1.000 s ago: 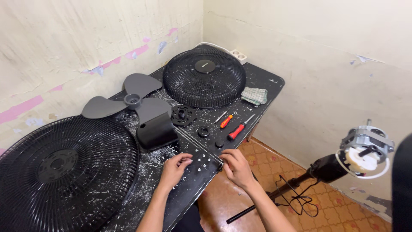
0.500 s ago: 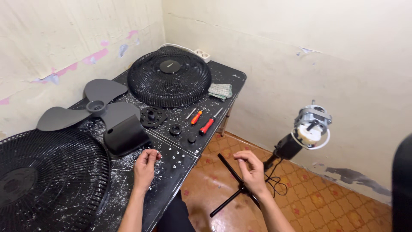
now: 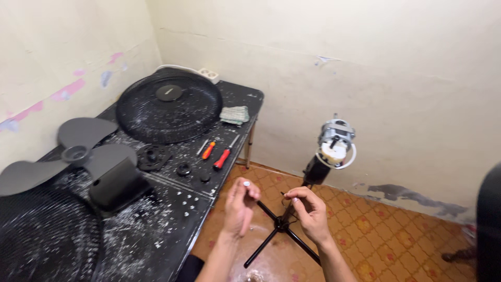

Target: The person uses a screwdriver to tighten screws on a fan motor mounted on a stand. They repeatedly adjust the motor housing and secure it with screws while other fan parts lie on a nearby table.

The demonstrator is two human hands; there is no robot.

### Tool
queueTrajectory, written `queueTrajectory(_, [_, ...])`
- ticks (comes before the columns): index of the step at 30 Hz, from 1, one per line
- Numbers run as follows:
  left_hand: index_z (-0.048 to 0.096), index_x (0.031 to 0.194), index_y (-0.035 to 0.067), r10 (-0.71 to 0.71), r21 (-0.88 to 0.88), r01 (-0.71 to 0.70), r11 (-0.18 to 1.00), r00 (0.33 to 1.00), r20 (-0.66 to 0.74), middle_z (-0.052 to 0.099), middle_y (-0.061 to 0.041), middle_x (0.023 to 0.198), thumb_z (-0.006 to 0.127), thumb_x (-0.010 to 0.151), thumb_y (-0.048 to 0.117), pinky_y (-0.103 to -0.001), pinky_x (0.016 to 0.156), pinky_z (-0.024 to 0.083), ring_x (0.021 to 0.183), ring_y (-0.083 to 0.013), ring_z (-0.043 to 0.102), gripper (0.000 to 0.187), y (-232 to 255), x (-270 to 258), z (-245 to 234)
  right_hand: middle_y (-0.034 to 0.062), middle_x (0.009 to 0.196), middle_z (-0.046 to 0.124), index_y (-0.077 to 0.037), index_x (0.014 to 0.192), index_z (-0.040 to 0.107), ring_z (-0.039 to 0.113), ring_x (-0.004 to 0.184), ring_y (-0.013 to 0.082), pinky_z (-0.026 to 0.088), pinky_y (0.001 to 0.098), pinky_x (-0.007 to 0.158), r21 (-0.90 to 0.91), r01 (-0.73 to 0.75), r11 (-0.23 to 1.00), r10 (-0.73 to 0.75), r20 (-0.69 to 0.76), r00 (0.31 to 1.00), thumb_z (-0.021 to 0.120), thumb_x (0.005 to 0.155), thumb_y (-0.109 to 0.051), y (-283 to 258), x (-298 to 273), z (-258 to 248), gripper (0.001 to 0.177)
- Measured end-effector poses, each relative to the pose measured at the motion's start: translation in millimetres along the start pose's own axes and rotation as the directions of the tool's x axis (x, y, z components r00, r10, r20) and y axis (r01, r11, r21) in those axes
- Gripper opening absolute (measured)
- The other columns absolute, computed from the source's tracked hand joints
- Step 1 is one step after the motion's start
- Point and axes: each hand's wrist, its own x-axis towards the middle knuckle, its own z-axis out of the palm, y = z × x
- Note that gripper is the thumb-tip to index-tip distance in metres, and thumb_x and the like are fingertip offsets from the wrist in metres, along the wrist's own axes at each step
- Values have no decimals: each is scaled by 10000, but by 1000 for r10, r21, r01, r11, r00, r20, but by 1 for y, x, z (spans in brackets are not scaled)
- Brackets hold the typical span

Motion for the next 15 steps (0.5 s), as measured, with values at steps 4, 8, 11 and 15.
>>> queueTrajectory(4, [548,939,96,-128,-96,133,986,990,59,492,-20,821,513,1088,310,-302,786,443,809,-154,489,263,-44,10,47,94,1069,670,30,1061,683,650,1001,162,532,281,895,-35,95,995,-97,-58,994,594,983,35,-17,3,-14,119])
queueTrajectory(8, [542,932,111,-232,-196,251,948,966,117,491,-11,825,509,1079,332,-289,818,447,817,-140,487,267,-82,15,77,84,1068,641,26,1074,681,632,960,142,526,275,852,-77,144,987,-155,-166,974,643,969,45,-35,8,-32,113])
queueTrajectory(11, [549,922,105,-248,-208,278,938,956,158,499,2,835,503,1098,333,-273,811,446,814,-117,484,292,-101,19,94,71,1036,647,11,1085,698,648,840,129,544,268,750,-197,133,971,-174,-208,962,678,933,27,-58,15,-43,154])
queueTrajectory(15, [588,911,90,-370,-121,377,918,926,79,602,-2,875,477,1039,335,-274,811,495,831,-104,570,298,-121,27,103,65,987,678,-8,1101,724,670,792,118,536,253,696,-360,132,924,-214,-199,956,733,878,4,-83,22,-53,224])
